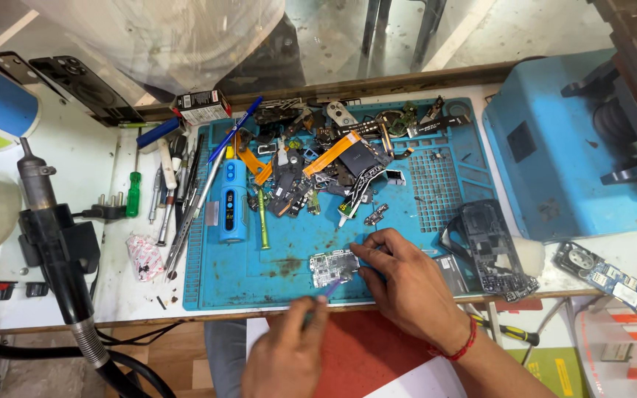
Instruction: The person cleans a circuit board from a mobile phone using a brush and applies heat to components using a hot air rework station.
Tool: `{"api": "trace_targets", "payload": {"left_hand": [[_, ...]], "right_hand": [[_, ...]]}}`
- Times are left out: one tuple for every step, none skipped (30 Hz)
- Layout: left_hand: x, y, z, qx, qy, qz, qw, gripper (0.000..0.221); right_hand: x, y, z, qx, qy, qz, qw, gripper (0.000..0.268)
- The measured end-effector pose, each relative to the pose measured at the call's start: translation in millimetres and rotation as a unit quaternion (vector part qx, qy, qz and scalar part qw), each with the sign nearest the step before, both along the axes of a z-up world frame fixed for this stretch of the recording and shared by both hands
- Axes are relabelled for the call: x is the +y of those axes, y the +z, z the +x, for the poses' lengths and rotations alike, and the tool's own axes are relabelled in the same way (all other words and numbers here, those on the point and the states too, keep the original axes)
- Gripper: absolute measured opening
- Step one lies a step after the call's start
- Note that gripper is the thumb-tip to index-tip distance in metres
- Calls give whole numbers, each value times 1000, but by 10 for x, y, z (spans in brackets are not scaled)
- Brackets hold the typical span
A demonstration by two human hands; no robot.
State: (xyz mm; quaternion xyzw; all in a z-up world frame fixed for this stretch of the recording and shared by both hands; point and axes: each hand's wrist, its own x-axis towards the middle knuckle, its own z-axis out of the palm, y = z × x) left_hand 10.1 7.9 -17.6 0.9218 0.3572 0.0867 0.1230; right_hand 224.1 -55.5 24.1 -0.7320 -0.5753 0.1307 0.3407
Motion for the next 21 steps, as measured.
{"api": "trace_targets", "payload": {"left_hand": [[5, 9, -5, 30, 40, -7, 999, 47], [44, 18, -25, -6, 21, 5, 1000, 47], [102, 25, -45, -42, 4, 16, 999, 47], [115, 22, -45, -81, -11, 26, 996, 48], [58, 28, -53, -84, -31, 21, 996, 48], [-25, 43, -62, -88, -47, 20, 995, 47], [-71, 55, -69, -91, -63, 19, 994, 47], [-29, 59, -84, -92, -23, -1, 995, 47], [41, 52, -87, -94, 17, -20, 995, 47], [79, 44, -87, -95, 52, -43, 993, 47], [48, 52, -118, -91, 23, -36, 995, 47], [-22, 51, -131, -93, -4, -30, 995, 47], [-56, 39, -132, -96, -30, -24, 995, 47], [-25, 26, -156, -108, -6, -22, 994, 46], [36, 16, -177, -121, 18, -20, 992, 45], [97, 26, -200, -131, 36, -15, 991, 44], [74, 49, -220, -117, 17, -5, 993, 45], [-7, 60, -207, -107, -2, 0, 994, 46], [-49, 66, -196, -97, -22, 5, 995, 47], [-19, 60, -193, -92, -4, 0, 996, 46], [54, 46, -189, -86, 15, -5, 996, 46]], "right_hand": [[0, -2, 9, 0, 2, 3, 1000, 33], [-10, -12, -2, 3, 1, 5, 1000, 33], [-11, -25, -11, 8, -3, 0, 1000, 33], [-10, -30, 3, 9, -4, -8, 1000, 32], [-12, -32, 5, 10, -5, -15, 1000, 32], [-4, -28, 5, 10, -4, -10, 1000, 32], [-6, -19, 2, 9, -4, -4, 1000, 32], [3, -20, -12, 12, -5, 3, 1000, 33], [19, -25, -9, 11, -1, -1, 1000, 33], [10, -28, 3, 10, -3, -9, 1000, 33], [1, -34, 7, 8, -5, -16, 1000, 34], [-6, -34, 23, 9, -7, -12, 1000, 33], [-7, -36, 20, 10, -9, -9, 1000, 33], [3, -44, -6, 15, -5, -4, 1000, 32], [-2, -41, -2, 9, 1, -2, 1000, 33], [-4, -35, 6, 5, 1, 3, 1000, 33], [2, -33, 5, 1, 0, 9, 1000, 33], [1, -29, 9, 3, -3, 3, 1000, 33], [6, -29, 2, 4, -7, -3, 1000, 32], [8, -27, -7, 7, -5, -9, 1000, 32], [1, -20, 1, 5, -6, -13, 1000, 32]]}}
